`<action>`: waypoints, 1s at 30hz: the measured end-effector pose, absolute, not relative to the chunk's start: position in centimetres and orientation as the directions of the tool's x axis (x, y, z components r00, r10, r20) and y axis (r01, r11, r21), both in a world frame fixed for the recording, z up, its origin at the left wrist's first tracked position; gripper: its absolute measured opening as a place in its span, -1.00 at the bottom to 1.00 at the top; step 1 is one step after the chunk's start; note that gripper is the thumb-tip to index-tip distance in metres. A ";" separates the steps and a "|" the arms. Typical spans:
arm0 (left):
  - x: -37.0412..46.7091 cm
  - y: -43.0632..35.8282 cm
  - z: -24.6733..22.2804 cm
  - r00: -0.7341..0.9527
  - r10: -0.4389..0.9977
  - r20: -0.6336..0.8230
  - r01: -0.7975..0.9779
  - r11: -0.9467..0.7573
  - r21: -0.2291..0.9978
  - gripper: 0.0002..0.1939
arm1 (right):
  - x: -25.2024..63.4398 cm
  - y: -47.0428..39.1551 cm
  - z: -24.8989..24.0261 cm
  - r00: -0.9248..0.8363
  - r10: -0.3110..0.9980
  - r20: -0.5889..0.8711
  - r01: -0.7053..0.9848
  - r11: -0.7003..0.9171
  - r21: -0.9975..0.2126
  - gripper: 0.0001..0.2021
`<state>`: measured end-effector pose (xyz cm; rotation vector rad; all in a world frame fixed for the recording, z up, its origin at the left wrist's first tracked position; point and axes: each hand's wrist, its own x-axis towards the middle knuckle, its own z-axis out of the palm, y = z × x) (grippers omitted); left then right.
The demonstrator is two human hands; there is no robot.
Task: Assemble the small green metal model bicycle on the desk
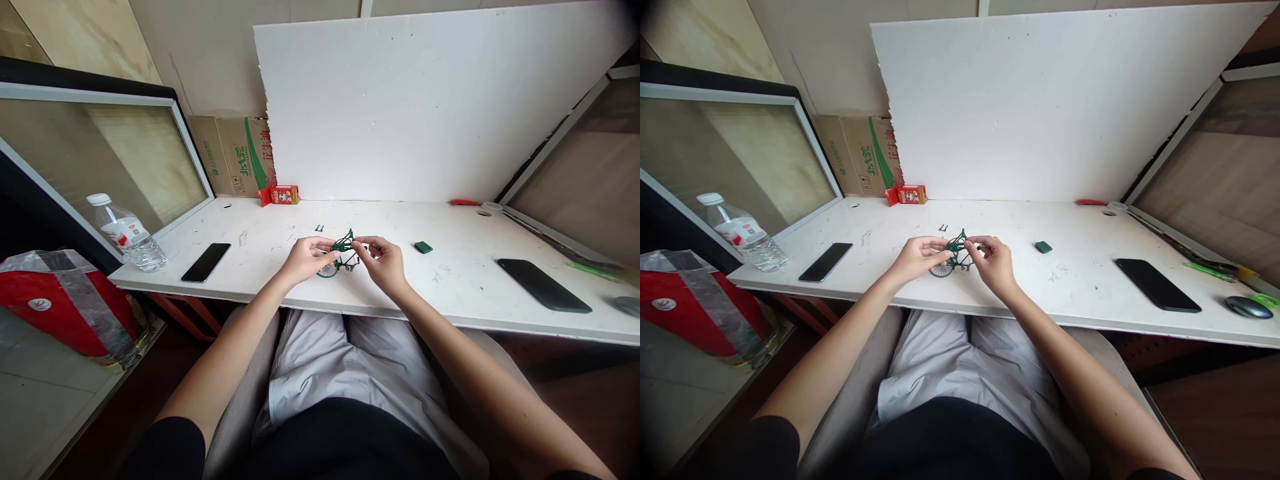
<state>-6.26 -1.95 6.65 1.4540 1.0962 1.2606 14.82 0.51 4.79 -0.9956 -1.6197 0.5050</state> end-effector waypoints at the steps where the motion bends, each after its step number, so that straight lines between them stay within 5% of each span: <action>1: -6.3 -2.0 6.7 0.096 0.974 0.204 0.055 -0.209 0.976 -0.51 | 14.8 0.6 4.8 -0.035 0.815 0.578 0.341 0.553 -0.760 -0.59; 4: -6.5 -1.9 6.7 0.147 0.974 0.174 0.018 -0.179 0.984 -0.45 | 14.9 0.9 4.7 -0.061 0.810 0.584 0.345 0.566 -0.749 -0.58; 9: -6.5 -1.6 6.1 0.227 0.957 0.178 0.072 -0.199 0.977 -0.71 | 14.7 0.8 4.5 -0.110 0.784 0.611 0.375 0.602 -0.705 -0.60; 19: -6.1 -1.4 5.5 0.138 0.962 0.236 0.025 -0.241 0.970 -0.74 | 15.1 1.1 4.2 -0.020 0.819 0.574 0.361 0.541 -0.760 -0.62; 30: -6.0 -1.2 4.5 0.275 0.926 0.259 0.239 -0.327 0.914 -0.82 | 15.1 0.5 4.3 -0.100 0.724 0.682 0.419 0.653 -0.631 -0.73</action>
